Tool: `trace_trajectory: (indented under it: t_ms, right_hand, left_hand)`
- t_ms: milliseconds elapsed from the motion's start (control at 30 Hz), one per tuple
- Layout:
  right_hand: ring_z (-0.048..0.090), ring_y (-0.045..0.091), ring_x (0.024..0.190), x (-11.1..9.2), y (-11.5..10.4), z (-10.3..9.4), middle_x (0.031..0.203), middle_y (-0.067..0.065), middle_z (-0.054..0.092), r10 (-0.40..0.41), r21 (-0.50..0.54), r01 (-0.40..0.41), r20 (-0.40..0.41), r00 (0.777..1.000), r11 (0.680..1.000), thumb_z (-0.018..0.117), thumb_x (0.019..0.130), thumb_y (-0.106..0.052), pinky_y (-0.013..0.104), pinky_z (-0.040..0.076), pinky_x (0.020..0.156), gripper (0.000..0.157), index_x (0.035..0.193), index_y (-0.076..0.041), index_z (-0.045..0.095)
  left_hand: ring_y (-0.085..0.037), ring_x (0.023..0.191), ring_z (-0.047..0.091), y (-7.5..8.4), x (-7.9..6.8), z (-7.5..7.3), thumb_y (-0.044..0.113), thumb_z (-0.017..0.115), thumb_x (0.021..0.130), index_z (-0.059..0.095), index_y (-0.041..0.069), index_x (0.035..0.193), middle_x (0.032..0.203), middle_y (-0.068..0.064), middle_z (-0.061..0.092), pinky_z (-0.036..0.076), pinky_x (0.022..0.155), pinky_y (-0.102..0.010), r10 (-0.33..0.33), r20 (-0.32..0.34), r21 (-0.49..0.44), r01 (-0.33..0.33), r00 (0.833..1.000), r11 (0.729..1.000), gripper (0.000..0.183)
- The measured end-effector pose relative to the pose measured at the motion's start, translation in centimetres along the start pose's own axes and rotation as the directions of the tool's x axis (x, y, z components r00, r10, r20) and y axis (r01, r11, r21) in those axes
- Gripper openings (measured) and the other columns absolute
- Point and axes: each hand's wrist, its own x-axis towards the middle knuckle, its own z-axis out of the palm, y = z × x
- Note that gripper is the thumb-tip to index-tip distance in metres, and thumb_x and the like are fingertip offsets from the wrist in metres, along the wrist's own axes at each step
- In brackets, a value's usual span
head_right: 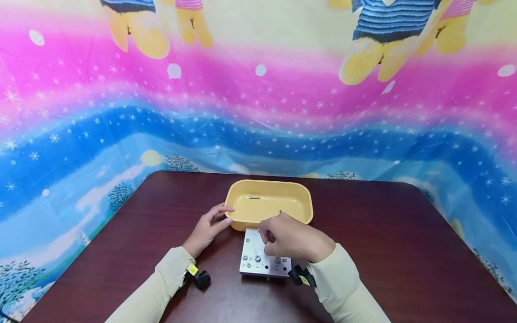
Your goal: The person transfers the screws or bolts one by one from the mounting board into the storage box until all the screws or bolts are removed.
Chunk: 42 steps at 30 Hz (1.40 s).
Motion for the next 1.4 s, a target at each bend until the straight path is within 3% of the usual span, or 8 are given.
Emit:
trace_trajectory:
  t_ms: [200, 533, 800, 1167, 1400]
  right_hand:
    - [0.044, 0.003, 0.057, -0.2, 1.0, -0.7, 0.064, -0.009, 0.048, 0.028, 0.000, -0.028, -0.107, 0.994, 1.000, 0.058, 0.080, -0.002, 0.021, 0.041, 0.054, 0.017, 0.076, -0.018, 0.055]
    - [0.050, 0.009, 0.062, -0.6, 3.1, -2.1, 0.072, -0.005, 0.056, 0.152, 0.015, -0.153, -0.261, 0.953, 0.988, 0.059, 0.083, -0.003, 0.024, 0.046, 0.056, 0.008, 0.084, -0.011, 0.060]
    - [0.053, 0.010, 0.065, -0.1, 4.3, -2.0, 0.074, -0.005, 0.060, 0.154, -0.010, -0.165, -0.307, 0.939, 0.986, 0.060, 0.086, -0.005, 0.025, 0.049, 0.059, 0.005, 0.087, -0.006, 0.064]
    - [0.055, 0.009, 0.065, 1.1, 5.7, -1.2, 0.076, -0.004, 0.063, 0.157, 0.019, -0.159, -0.320, 0.934, 0.987, 0.063, 0.089, -0.007, 0.025, 0.049, 0.058, 0.008, 0.085, -0.013, 0.064]
    - [0.058, 0.009, 0.067, 2.3, 8.0, 0.1, 0.076, -0.003, 0.064, 0.171, 0.085, -0.151, -0.317, 0.933, 0.985, 0.063, 0.089, -0.007, 0.026, 0.051, 0.063, 0.005, 0.087, -0.010, 0.064]
  left_hand:
    - [-0.028, 0.136, 0.038, -2.5, 0.9, 0.0, 0.022, 0.067, 0.092, 0.063, 0.010, 0.122, 0.150, -0.013, 0.038, 0.038, 0.106, -0.048, -0.011, -0.025, -0.002, 0.011, 1.000, 1.000, 0.032]
    - [-0.026, 0.135, 0.041, -3.1, 0.7, -0.1, 0.030, 0.070, 0.090, 0.065, 0.017, 0.119, 0.148, -0.008, 0.040, 0.041, 0.104, -0.047, 0.011, -0.048, 0.021, -0.010, 0.999, 1.000, 0.033]
    - [-0.026, 0.134, 0.041, -2.9, 0.8, -0.3, 0.033, 0.069, 0.090, 0.065, 0.016, 0.120, 0.148, -0.009, 0.040, 0.041, 0.104, -0.048, 0.021, -0.051, 0.027, -0.019, 0.998, 0.999, 0.035]
    - [-0.024, 0.134, 0.042, -2.9, 1.0, -0.2, 0.030, 0.069, 0.090, 0.065, 0.018, 0.117, 0.147, -0.007, 0.041, 0.041, 0.104, -0.046, 0.023, -0.059, 0.016, -0.022, 0.998, 1.000, 0.030]
    - [-0.030, 0.135, 0.039, -1.8, 0.6, 0.2, 0.019, 0.067, 0.092, 0.063, 0.008, 0.122, 0.148, -0.014, 0.039, 0.039, 0.105, -0.050, 0.012, -0.035, -0.003, -0.012, 0.999, 1.000, 0.032]
